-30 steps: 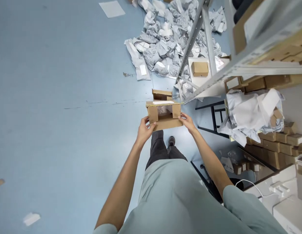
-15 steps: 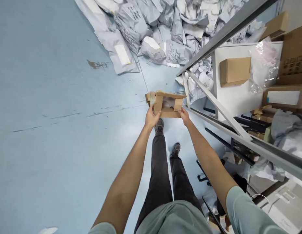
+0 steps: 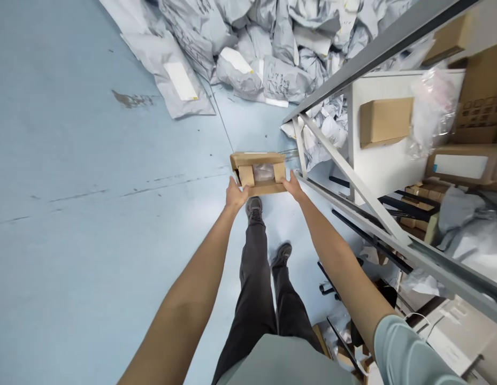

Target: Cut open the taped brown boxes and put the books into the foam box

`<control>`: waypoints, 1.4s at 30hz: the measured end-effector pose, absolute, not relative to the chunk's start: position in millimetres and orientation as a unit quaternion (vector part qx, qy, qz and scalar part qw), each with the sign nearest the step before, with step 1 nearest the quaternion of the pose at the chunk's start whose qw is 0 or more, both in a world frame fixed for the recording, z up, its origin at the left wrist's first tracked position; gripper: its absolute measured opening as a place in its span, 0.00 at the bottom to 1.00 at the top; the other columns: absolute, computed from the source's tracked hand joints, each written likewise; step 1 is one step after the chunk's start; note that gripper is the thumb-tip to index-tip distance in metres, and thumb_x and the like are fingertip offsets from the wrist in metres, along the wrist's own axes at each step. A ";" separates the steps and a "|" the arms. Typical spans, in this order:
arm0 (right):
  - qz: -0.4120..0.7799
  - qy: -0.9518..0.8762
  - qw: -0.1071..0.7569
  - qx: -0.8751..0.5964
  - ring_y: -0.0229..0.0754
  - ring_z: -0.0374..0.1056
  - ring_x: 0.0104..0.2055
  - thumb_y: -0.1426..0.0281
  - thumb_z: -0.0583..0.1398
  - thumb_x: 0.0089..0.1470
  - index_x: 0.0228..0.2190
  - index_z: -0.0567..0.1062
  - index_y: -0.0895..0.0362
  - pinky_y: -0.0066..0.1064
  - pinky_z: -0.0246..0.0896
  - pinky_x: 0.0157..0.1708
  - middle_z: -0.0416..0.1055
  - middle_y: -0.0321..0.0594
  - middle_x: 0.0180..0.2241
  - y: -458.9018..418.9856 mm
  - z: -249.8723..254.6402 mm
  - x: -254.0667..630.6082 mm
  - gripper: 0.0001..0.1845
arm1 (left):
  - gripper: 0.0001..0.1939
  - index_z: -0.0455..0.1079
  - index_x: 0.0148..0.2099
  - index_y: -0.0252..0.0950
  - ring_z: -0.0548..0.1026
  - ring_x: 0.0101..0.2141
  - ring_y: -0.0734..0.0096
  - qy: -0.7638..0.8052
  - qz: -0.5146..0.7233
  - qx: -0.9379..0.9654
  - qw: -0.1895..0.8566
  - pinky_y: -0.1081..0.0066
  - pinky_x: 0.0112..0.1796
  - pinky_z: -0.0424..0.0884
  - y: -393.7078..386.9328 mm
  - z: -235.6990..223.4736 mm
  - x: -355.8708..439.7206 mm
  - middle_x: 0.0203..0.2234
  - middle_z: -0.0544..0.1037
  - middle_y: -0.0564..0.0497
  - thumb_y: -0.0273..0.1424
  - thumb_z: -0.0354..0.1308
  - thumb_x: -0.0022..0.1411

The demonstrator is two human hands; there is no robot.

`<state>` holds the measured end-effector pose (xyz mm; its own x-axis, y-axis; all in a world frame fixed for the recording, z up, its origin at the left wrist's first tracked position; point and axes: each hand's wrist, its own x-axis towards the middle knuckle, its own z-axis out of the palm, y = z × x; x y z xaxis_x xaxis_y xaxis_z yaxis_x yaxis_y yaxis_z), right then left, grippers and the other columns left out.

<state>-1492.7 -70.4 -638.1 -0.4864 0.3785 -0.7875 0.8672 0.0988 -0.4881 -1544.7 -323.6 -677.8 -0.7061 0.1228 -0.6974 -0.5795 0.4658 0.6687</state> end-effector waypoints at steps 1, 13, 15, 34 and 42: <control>-0.497 0.697 0.241 0.457 0.59 0.52 0.85 0.57 0.68 0.70 0.79 0.60 0.69 0.50 0.41 0.85 0.58 0.61 0.82 -71.3 -619.5 -1490.2 0.49 | 0.56 0.58 0.81 0.19 0.61 0.80 0.30 0.791 0.469 -0.166 0.356 0.44 0.80 0.55 -326.2 -660.6 -1543.7 0.77 0.68 0.20 0.43 0.74 0.63; -0.658 0.657 -0.018 0.366 0.65 0.67 0.80 0.32 0.75 0.50 0.71 0.79 0.51 0.63 0.52 0.83 0.72 0.55 0.76 -128.9 -306.0 -1293.5 0.58 | 0.32 0.80 0.62 0.35 0.85 0.63 0.39 0.797 0.507 0.068 0.320 0.42 0.69 0.76 -318.7 -335.0 -1391.1 0.56 0.89 0.33 0.53 0.60 0.69; -0.673 0.643 -0.100 0.352 0.64 0.70 0.78 0.30 0.75 0.50 0.70 0.80 0.50 0.63 0.57 0.81 0.74 0.54 0.74 -136.9 -254.2 -1209.5 0.57 | 0.36 0.80 0.62 0.36 0.90 0.54 0.41 0.750 0.548 0.145 0.340 0.42 0.62 0.82 -294.1 -279.2 -1325.5 0.48 0.91 0.35 0.58 0.58 0.69; -0.302 0.190 -0.753 0.553 0.61 0.81 0.65 0.41 0.78 0.56 0.65 0.82 0.47 0.63 0.71 0.73 0.84 0.52 0.63 -214.9 -46.4 -481.3 0.43 | 0.26 0.84 0.59 0.38 0.91 0.51 0.44 0.363 0.300 0.596 0.650 0.46 0.61 0.84 -118.2 -23.1 -640.7 0.56 0.90 0.36 0.51 0.65 0.71; -0.199 0.168 -0.729 0.633 0.60 0.81 0.64 0.42 0.76 0.61 0.68 0.80 0.47 0.63 0.72 0.72 0.82 0.53 0.65 -223.3 -23.6 -277.4 0.41 | 0.32 0.83 0.57 0.37 0.92 0.48 0.43 0.358 0.252 0.584 0.683 0.44 0.59 0.85 -64.5 -20.2 -413.5 0.55 0.90 0.34 0.60 0.67 0.69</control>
<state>-277.4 -223.3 -23.6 0.8641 0.5033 -0.0072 -0.0773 0.1185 -0.9899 -413.5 -64.5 -20.2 0.6161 0.7632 -0.1948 0.0738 0.1902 0.9790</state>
